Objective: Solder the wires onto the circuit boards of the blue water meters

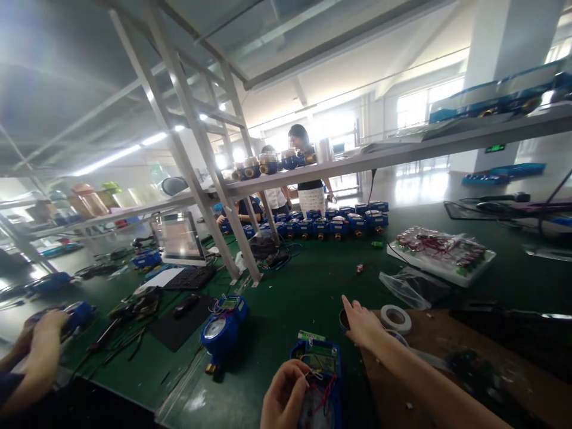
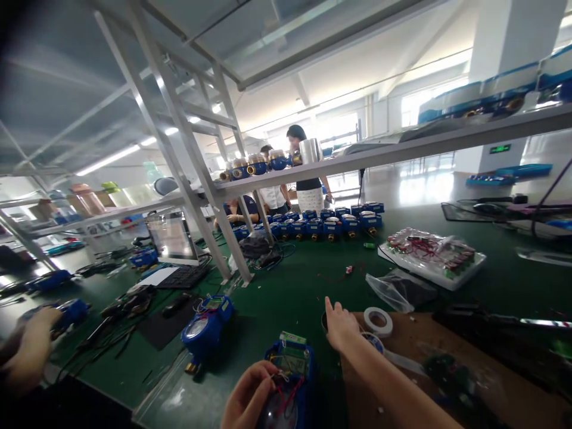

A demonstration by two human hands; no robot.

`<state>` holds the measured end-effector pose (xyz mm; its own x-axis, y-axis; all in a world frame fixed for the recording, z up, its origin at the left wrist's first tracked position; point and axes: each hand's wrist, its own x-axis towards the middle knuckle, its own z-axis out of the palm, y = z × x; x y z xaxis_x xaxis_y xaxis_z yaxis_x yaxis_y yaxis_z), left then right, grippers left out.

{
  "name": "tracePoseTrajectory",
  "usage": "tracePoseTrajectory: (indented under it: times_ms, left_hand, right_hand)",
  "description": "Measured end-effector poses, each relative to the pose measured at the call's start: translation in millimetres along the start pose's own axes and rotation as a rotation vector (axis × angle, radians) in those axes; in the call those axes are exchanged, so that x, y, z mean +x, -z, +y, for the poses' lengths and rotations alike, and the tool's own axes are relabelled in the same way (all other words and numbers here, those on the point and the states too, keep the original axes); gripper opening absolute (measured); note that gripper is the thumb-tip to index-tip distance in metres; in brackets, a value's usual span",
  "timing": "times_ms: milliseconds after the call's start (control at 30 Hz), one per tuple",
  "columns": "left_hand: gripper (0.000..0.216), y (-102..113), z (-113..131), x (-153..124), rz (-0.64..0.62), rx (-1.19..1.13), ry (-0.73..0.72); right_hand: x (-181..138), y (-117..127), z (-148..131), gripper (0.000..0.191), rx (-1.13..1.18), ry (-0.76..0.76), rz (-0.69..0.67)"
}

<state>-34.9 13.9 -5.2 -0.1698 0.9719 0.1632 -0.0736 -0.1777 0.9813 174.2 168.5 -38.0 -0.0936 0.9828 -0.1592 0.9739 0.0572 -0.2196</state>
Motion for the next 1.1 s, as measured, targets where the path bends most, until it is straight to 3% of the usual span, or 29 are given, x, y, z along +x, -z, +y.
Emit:
tracePoseTrajectory:
  times_ms: [233, 600, 900, 1100]
  left_hand:
    - [0.045, 4, -10, 3, -0.013, -0.006, 0.007]
    - [0.043, -2, 8, -4, 0.003, 0.041, 0.044]
    - [0.036, 1, -4, -3, 0.004, 0.01, 0.028]
    - [0.033, 1, 1, -4, -0.001, 0.024, 0.029]
  right_hand:
    - [1, 1, 0, 0.097, 0.02, -0.004, -0.013]
    - [5, -10, 7, 0.097, 0.034, 0.007, -0.002]
    - [5, -15, 9, 0.097, 0.025, 0.009, 0.012]
    - [1, -9, 4, 0.096, 0.037, 0.001, 0.049]
